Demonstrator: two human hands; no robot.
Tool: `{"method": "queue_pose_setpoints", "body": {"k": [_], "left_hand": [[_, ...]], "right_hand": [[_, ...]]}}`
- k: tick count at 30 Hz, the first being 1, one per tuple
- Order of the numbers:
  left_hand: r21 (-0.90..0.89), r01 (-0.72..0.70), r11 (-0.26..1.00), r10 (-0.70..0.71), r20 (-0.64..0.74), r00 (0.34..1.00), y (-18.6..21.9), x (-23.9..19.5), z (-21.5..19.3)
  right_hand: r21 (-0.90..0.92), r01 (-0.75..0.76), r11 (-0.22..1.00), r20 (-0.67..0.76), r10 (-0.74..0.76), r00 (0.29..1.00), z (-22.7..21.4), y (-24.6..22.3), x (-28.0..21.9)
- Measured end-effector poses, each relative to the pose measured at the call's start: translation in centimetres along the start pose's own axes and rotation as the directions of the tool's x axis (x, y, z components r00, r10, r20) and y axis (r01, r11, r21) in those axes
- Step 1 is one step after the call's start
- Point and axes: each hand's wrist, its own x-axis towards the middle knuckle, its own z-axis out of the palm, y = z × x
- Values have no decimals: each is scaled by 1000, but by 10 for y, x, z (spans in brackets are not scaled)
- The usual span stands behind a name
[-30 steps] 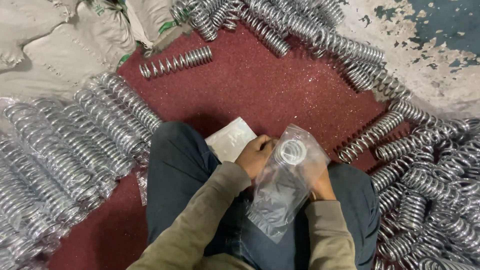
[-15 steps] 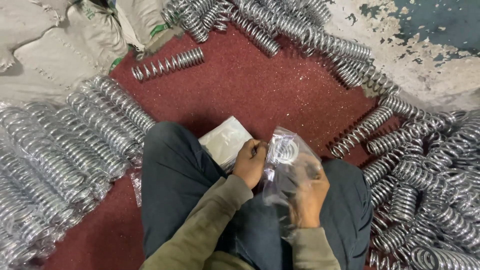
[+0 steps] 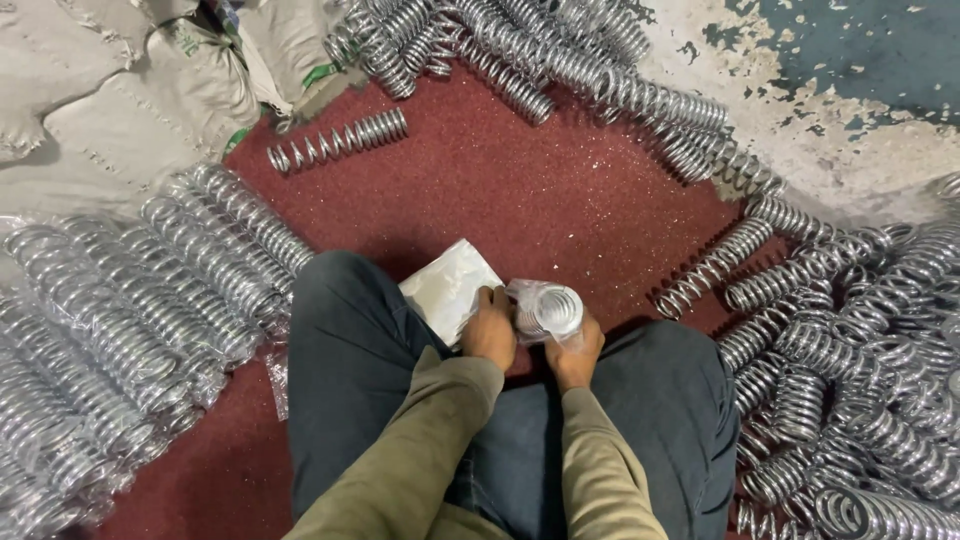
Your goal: The person is sitting on the floor and manually placing individual metal springs into small plastic bags.
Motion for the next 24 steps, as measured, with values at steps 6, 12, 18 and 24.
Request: {"method": "queue_pose_setpoints", "body": {"k": [6,12,18,24], "left_hand": [[-226,-407,885,366,-203,908,21,-52,-38],[-487,-257,835,269,-45,962,13,-28,-34],[-683,-177,709,-95,-341,935,-16,-90,-150],[-104,193,976,-200,-778,595,-134,-152,-300]], "right_hand": [[-235,216,948,-14,-225,974,-33,-50,-34],[-408,243,880,399,-67,914,-27,24,12],[-161,149,976,478,-55,876,-95,-123,-62],[31,-42,999,471,22,882,-117,-144,-29]]}}
